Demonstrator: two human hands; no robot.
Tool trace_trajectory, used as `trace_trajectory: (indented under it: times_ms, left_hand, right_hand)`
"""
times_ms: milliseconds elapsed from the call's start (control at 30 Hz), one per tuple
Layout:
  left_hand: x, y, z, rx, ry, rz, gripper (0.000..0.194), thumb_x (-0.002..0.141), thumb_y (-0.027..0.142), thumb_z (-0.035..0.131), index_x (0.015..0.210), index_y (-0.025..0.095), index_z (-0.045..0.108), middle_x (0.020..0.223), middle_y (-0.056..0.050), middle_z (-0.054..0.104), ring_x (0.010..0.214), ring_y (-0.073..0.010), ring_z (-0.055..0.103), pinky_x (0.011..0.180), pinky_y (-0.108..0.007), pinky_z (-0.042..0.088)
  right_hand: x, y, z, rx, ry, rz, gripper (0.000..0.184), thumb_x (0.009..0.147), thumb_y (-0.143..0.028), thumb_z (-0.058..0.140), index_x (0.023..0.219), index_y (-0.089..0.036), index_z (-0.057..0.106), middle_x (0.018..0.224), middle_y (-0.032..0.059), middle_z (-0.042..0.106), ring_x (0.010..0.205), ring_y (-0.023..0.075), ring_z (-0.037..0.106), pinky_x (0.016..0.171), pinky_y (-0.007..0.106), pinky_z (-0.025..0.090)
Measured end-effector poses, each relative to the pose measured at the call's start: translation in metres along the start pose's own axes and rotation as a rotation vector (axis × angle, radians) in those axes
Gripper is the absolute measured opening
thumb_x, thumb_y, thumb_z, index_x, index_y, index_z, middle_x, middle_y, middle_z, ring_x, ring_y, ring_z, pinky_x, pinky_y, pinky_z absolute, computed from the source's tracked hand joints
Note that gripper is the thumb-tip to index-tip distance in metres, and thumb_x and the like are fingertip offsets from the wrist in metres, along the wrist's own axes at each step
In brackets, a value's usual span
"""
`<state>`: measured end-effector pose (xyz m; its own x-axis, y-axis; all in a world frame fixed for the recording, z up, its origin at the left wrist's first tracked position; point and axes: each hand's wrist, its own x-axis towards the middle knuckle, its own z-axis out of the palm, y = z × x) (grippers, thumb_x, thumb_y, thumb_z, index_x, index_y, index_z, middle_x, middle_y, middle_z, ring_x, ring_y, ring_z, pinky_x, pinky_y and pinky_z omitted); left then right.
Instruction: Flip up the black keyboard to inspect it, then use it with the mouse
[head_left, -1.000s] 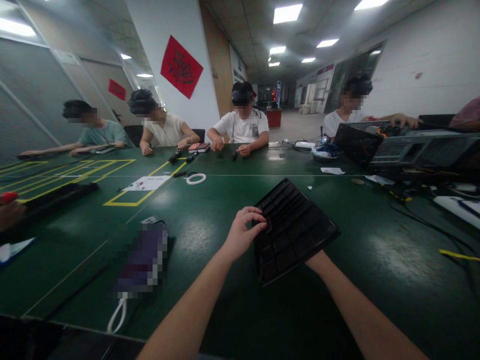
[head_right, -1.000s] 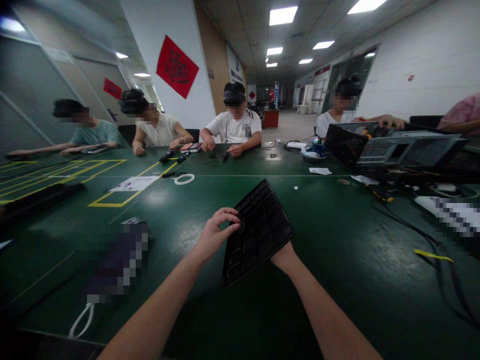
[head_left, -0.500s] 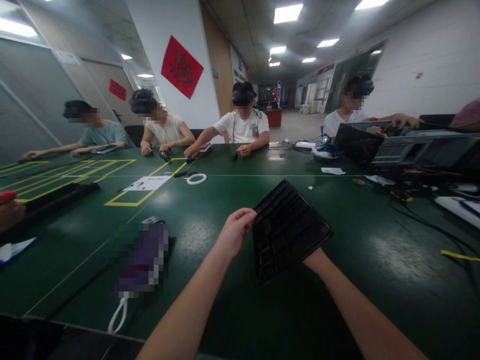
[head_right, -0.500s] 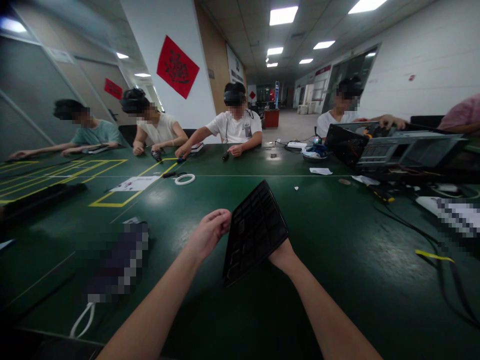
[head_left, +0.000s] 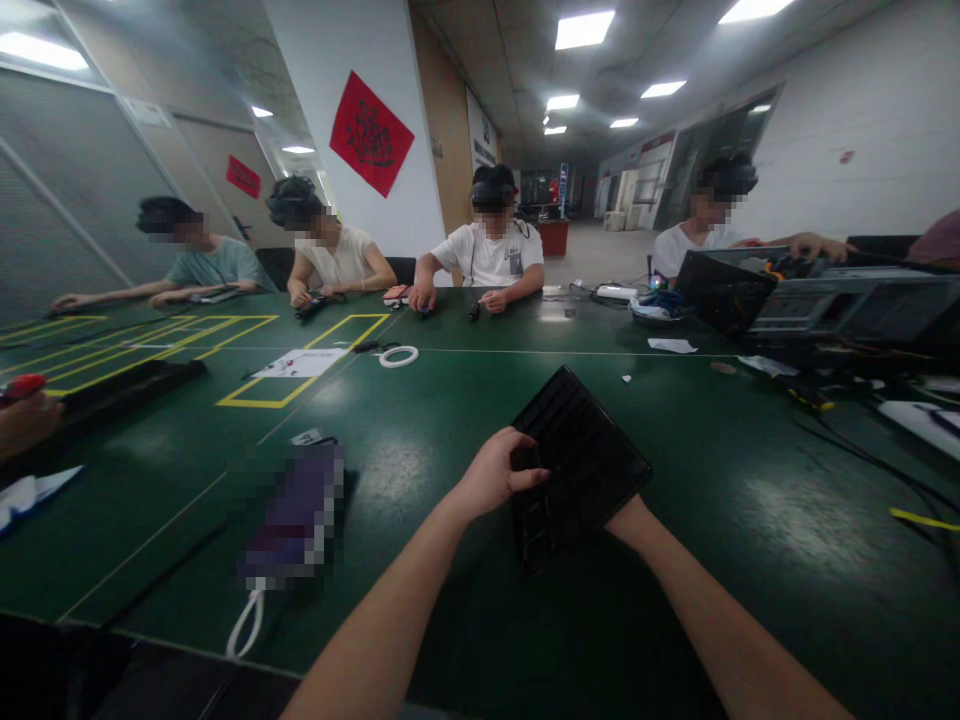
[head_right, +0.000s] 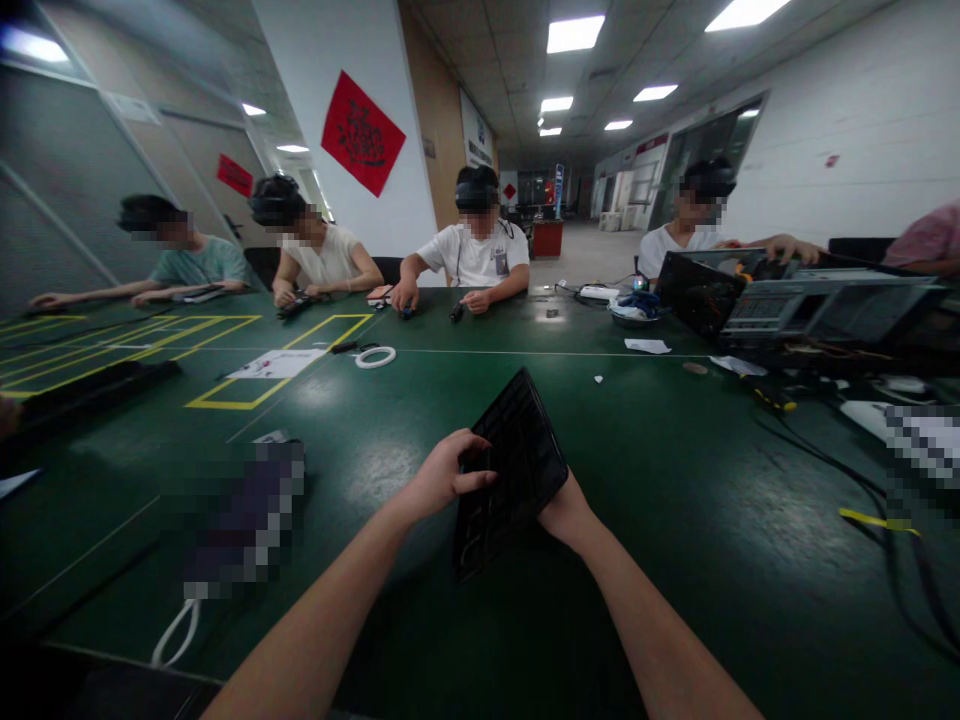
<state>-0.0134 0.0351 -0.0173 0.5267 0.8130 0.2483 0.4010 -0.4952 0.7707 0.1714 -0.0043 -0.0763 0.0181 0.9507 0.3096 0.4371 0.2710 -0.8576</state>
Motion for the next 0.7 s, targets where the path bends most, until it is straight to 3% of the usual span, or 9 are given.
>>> trace_trajectory:
  times_ms: [133, 267, 400, 500, 600, 700]
  left_hand:
    - [0.007, -0.021, -0.013, 0.112, 0.181, -0.064, 0.029, 0.065, 0.035, 0.069, 0.087, 0.017, 0.064, 0.081, -0.005, 0.055, 0.078, -0.0197, 0.052, 0.070, -0.031, 0.040]
    - [0.011, -0.047, -0.046, 0.490, 0.379, -0.278, 0.031, 0.071, 0.039, 0.063, 0.090, 0.014, 0.064, 0.085, -0.010, 0.057, 0.084, -0.0255, 0.053, 0.073, -0.034, 0.039]
    - [0.009, -0.066, -0.069, 0.834, 0.399, -0.546, 0.037, 0.076, 0.041, 0.055, 0.091, 0.009, 0.064, 0.093, -0.018, 0.059, 0.092, -0.0315, 0.053, 0.075, -0.036, 0.039]
    - [0.005, -0.077, -0.076, 0.946, 0.369, -0.687, 0.042, 0.076, 0.042, 0.055, 0.091, 0.004, 0.064, 0.095, -0.023, 0.059, 0.094, -0.0344, 0.053, 0.075, -0.038, 0.039]
    - [0.004, -0.079, -0.079, 0.967, 0.371, -0.739, 0.044, 0.075, 0.045, 0.055, 0.090, 0.004, 0.063, 0.096, -0.024, 0.059, 0.094, -0.0348, 0.053, 0.075, -0.039, 0.039]
    - [0.008, -0.065, -0.071, 0.999, 0.514, -0.589, 0.041, 0.079, 0.043, 0.051, 0.095, 0.006, 0.061, 0.098, -0.020, 0.057, 0.095, -0.0319, 0.051, 0.078, -0.039, 0.039]
  right_hand:
    - [0.002, 0.000, -0.010, 0.035, -0.028, 0.045, 0.041, 0.069, -0.033, 0.059, 0.108, -0.020, 0.052, 0.115, 0.0087, 0.054, 0.106, 0.0208, 0.052, 0.095, 0.041, 0.042]
    - [0.004, -0.006, -0.025, -0.082, 0.018, 0.147, 0.037, 0.070, -0.035, 0.058, 0.103, -0.020, 0.052, 0.109, 0.0064, 0.053, 0.102, 0.0204, 0.052, 0.093, 0.044, 0.041]
    - [0.005, -0.013, -0.028, -0.136, 0.042, 0.219, 0.035, 0.071, -0.036, 0.056, 0.103, -0.022, 0.052, 0.109, 0.0064, 0.052, 0.102, 0.0219, 0.051, 0.091, 0.046, 0.041]
    - [0.005, -0.016, -0.027, -0.157, 0.021, 0.266, 0.036, 0.071, -0.035, 0.057, 0.104, -0.022, 0.051, 0.111, 0.0071, 0.051, 0.103, 0.0224, 0.051, 0.091, 0.046, 0.041]
    - [0.005, -0.016, -0.027, -0.164, -0.004, 0.284, 0.037, 0.071, -0.034, 0.057, 0.105, -0.022, 0.051, 0.112, 0.0073, 0.050, 0.104, 0.0222, 0.050, 0.091, 0.045, 0.041]
    - [0.005, -0.015, -0.027, -0.170, 0.006, 0.278, 0.038, 0.071, -0.035, 0.057, 0.106, -0.022, 0.051, 0.111, 0.0074, 0.050, 0.104, 0.0221, 0.050, 0.090, 0.044, 0.041]
